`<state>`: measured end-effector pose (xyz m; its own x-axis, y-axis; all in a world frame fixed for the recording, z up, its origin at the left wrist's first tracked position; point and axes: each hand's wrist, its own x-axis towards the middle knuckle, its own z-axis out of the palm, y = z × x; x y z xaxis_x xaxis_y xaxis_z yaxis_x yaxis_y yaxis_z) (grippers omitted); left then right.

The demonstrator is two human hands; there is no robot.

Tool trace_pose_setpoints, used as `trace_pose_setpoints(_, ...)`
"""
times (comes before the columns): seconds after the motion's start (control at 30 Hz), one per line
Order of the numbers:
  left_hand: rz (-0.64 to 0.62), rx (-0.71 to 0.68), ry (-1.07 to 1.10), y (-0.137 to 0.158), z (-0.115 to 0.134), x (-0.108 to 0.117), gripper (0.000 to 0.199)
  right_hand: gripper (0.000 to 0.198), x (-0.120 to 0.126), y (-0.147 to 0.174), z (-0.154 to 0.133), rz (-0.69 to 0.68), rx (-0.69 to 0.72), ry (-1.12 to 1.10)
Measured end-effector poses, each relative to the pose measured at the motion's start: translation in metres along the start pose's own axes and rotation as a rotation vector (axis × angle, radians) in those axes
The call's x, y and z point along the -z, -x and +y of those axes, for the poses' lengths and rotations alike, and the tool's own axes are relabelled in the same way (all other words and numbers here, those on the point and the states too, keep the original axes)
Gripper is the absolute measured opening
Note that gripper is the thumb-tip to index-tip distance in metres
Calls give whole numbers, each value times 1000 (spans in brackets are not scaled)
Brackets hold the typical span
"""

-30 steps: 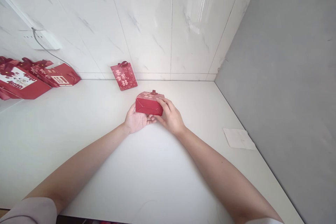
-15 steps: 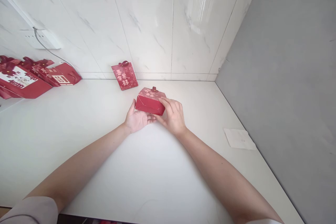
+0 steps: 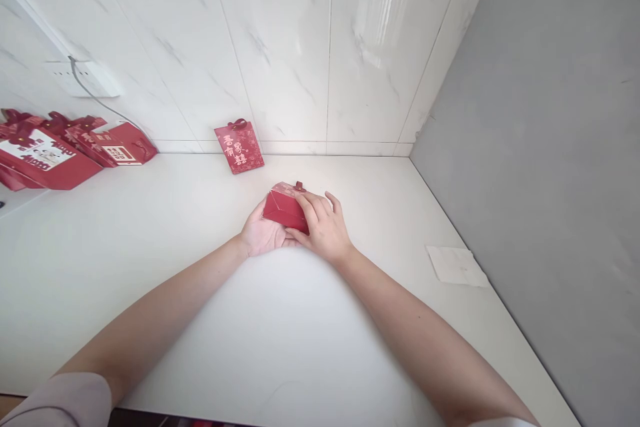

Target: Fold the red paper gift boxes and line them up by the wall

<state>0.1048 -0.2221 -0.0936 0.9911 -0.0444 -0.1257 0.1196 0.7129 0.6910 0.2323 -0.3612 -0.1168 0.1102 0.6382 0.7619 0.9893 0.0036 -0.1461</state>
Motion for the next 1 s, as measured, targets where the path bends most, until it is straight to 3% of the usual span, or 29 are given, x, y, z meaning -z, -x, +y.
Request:
trace_pose_setpoints(0.57,4,-25,4,-2,-9,3,68,68,0,-1,-2,-15,53,23)
trace_pose_setpoints(0.73,-49,-16,-26,-2,-13,3,64,77,-2,1,-3,-13,62,16)
trace_pose_setpoints(1.0,-61,-10,-103,-3,-14,4,68,72,-1,2,-2,6,90,-11)
